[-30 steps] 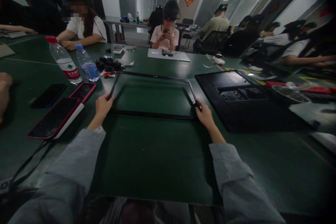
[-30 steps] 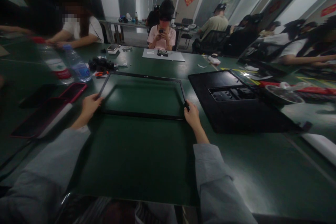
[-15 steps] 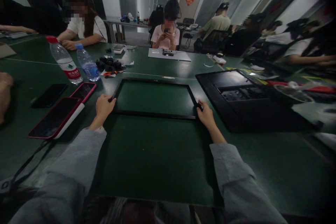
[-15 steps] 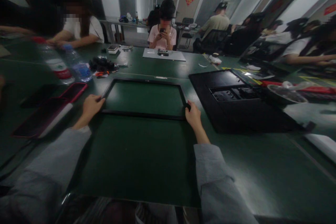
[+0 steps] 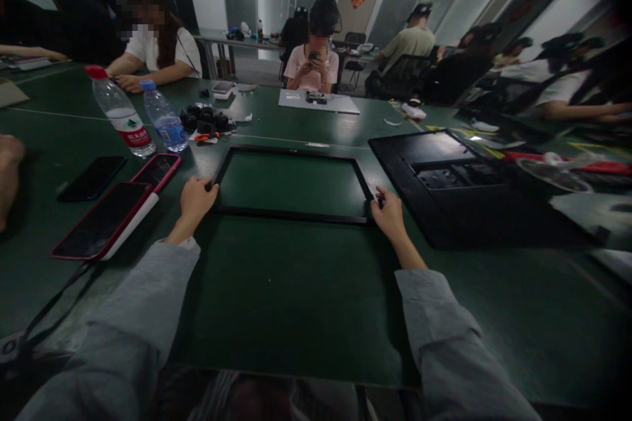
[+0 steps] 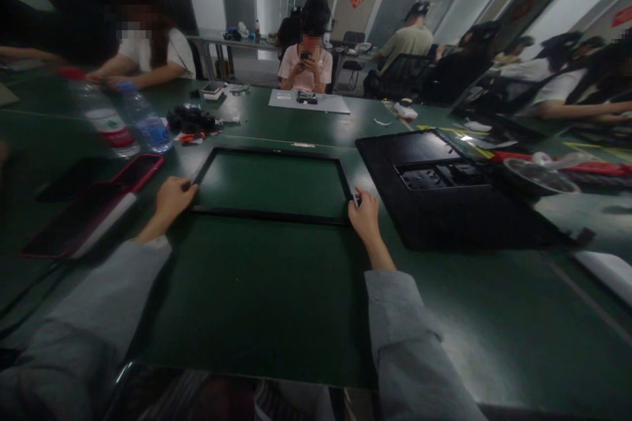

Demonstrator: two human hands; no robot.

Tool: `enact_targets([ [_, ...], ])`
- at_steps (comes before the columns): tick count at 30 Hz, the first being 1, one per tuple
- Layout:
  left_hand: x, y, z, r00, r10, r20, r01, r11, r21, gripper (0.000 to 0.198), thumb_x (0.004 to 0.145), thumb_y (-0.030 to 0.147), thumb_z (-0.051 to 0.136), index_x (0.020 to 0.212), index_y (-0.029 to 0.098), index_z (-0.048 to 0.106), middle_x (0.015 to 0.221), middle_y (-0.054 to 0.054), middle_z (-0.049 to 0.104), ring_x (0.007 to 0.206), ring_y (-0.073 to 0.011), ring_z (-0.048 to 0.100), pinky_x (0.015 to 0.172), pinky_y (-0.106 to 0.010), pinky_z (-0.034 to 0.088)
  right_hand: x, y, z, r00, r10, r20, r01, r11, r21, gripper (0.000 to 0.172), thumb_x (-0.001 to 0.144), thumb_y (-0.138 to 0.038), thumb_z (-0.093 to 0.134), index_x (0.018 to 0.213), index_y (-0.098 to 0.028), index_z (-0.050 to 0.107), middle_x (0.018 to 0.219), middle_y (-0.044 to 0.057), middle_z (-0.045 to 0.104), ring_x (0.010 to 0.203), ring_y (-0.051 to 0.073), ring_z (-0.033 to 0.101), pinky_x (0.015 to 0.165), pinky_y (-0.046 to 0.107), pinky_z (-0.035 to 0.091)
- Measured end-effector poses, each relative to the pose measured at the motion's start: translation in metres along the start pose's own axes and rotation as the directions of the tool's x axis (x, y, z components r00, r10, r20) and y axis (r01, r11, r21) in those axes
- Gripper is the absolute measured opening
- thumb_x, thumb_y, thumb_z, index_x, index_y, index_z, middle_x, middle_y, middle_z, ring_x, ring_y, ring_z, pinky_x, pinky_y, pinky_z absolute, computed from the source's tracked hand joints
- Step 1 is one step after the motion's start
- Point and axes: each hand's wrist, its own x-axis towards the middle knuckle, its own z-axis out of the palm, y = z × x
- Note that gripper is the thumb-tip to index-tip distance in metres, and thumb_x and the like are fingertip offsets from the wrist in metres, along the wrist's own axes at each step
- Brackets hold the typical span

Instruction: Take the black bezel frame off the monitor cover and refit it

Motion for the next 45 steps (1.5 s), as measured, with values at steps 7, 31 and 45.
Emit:
enact_targets([
  [7,0.0,0.001,0.0,1.0,0.0,0.003,0.0,1.0,-0.011,0.044,0.095,0.042,0.056,0.123,0.016,0.078,0.124,-0.019,0.069,0.114,-0.0366,0.064,0.099,-0.049,0.053,-0.002,0.0,-0.002,0.998,0.038,0.041,-0.04,0.998,0.05,0.067,0.075,-0.027,0.057,0.139,-0.011,0.065,0.119,0.021,0.072,0.114,0.036,0.065,0.107,0.059,0.05],
  [31,-0.003,0.015,-0.006,0.989,0.146,0.028,-0.138,0.972,-0.191,0.056,0.095,0.046,0.059,0.14,0.013,0.067,0.136,-0.018,0.066,0.13,-0.0335,0.059,0.115,-0.05,0.045,-0.002,0.001,0.001,0.998,0.035,0.059,-0.03,0.996,-0.08,0.072,0.073,-0.025,0.055,0.143,-0.009,0.06,0.121,0.022,0.068,0.12,0.037,0.06,0.112,0.06,0.044],
  [45,-0.02,0.033,-0.022,0.882,0.358,0.307,-0.321,0.933,-0.163,0.062,0.074,0.063,0.084,0.126,0.03,0.076,0.155,-0.012,0.057,0.15,-0.0443,0.037,0.118,-0.065,0.034,-0.003,-0.007,-0.003,0.993,0.081,0.085,-0.087,0.994,0.066,0.063,0.087,-0.037,0.055,0.145,-0.013,0.059,0.136,0.023,0.068,0.135,0.036,0.059,0.118,0.06,0.042],
])
